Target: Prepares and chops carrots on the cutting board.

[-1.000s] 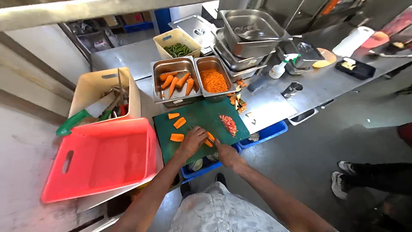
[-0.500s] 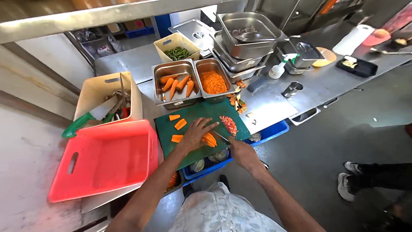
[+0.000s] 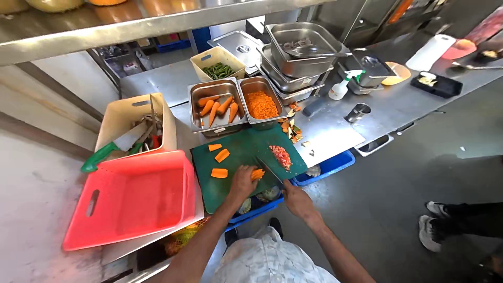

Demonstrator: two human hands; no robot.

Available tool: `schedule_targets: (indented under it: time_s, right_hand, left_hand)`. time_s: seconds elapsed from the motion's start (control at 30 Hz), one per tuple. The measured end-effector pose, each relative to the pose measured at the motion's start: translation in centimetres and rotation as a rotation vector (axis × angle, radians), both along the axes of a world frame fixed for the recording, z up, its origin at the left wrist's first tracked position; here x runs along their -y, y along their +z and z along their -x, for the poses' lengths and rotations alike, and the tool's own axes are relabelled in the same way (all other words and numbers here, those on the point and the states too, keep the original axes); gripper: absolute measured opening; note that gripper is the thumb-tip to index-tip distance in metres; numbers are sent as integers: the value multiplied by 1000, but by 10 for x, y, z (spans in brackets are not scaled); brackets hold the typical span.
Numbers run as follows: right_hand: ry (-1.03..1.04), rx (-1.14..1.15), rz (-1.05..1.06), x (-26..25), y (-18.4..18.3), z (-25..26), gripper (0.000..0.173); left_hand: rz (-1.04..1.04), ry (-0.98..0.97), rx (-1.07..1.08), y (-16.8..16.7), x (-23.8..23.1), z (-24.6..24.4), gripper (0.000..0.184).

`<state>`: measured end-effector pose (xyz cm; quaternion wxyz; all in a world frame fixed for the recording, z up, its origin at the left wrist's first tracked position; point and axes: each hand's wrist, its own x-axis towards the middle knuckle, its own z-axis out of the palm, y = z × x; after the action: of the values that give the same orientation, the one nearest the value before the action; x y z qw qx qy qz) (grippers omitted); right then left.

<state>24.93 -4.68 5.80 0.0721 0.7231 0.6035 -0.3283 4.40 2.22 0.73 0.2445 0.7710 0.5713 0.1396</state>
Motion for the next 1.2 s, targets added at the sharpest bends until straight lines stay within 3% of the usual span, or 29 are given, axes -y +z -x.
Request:
schedule_targets:
  time_s: [0.13, 0.27, 0.47, 0.73, 1.1, 1.2]
  right_hand:
    - [56, 27, 33, -5, 9, 18, 36]
    - [59, 46, 25, -8, 8, 19, 34]
    - [67, 54, 43, -8, 5, 19, 36]
    - [70, 62, 55, -9, 3, 19, 34]
    - [94, 97, 92, -12, 6, 24, 39]
    - [103, 113, 97, -13, 4, 24, 39]
  left_hand:
    - [63, 119, 44, 6, 6, -4, 53]
    - [62, 60, 104, 7, 3, 11, 59]
    - [20, 22, 272, 0, 6, 29, 35]
    - [-104, 20, 259, -18, 13, 23, 41]
    - [-86, -23, 231, -7, 4, 14, 23]
    - [-52, -111, 182, -3, -5, 14, 14]
